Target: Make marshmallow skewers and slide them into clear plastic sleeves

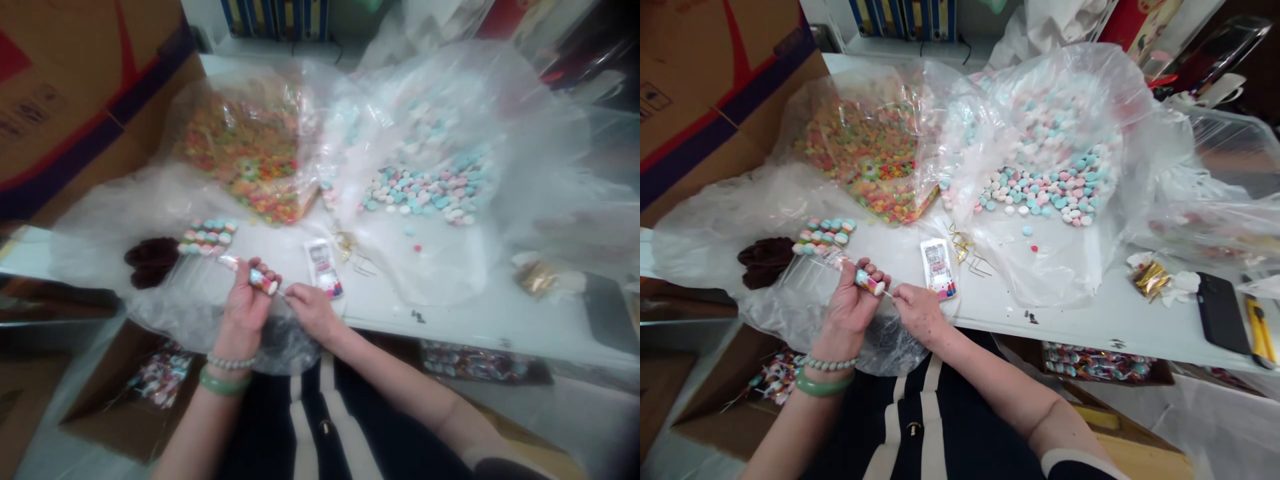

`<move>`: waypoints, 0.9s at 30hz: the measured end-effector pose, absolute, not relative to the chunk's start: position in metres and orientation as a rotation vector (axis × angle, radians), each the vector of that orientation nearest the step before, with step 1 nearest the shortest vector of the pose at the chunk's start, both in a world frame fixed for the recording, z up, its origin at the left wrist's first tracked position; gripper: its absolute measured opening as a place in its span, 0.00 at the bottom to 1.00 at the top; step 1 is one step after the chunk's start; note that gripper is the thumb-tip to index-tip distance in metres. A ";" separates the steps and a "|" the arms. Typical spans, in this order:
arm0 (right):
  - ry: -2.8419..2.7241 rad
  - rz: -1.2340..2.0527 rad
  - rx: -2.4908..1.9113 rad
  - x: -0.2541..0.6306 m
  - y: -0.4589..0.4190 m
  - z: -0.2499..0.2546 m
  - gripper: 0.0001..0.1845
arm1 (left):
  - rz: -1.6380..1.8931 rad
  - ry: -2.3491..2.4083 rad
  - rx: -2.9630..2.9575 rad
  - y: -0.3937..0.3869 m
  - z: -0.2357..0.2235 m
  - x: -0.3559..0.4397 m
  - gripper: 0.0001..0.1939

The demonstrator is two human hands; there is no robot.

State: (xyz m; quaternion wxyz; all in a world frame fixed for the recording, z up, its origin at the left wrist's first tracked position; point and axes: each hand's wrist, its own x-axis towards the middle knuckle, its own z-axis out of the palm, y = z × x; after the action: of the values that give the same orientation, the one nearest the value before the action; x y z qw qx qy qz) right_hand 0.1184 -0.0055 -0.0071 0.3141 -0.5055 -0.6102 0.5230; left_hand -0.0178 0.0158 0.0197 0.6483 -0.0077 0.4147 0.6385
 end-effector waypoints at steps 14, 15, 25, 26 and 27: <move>-1.420 1.628 -1.322 0.128 0.002 -0.002 0.05 | 1.285 1.191 -0.033 0.010 0.028 -0.038 0.09; -1.520 1.522 -1.335 0.127 0.002 -0.003 0.06 | 1.301 1.194 0.013 0.009 0.027 -0.036 0.08; -1.081 1.745 -1.198 0.110 -0.008 -0.001 0.05 | 1.307 1.115 0.054 0.002 0.016 -0.008 0.09; -0.940 1.850 -1.159 0.111 -0.007 -0.001 0.06 | 1.259 1.092 0.038 0.002 0.017 -0.010 0.09; -0.810 1.950 -1.116 0.114 -0.005 -0.001 0.08 | 1.222 1.066 0.030 0.003 0.018 -0.012 0.08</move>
State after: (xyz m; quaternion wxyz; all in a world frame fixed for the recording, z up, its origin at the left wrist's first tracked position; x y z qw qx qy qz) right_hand 0.1136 -0.0049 -0.0013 0.3676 -0.4346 -0.3153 0.7593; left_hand -0.0125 0.0027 0.0177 0.6888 0.0136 0.4765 0.5462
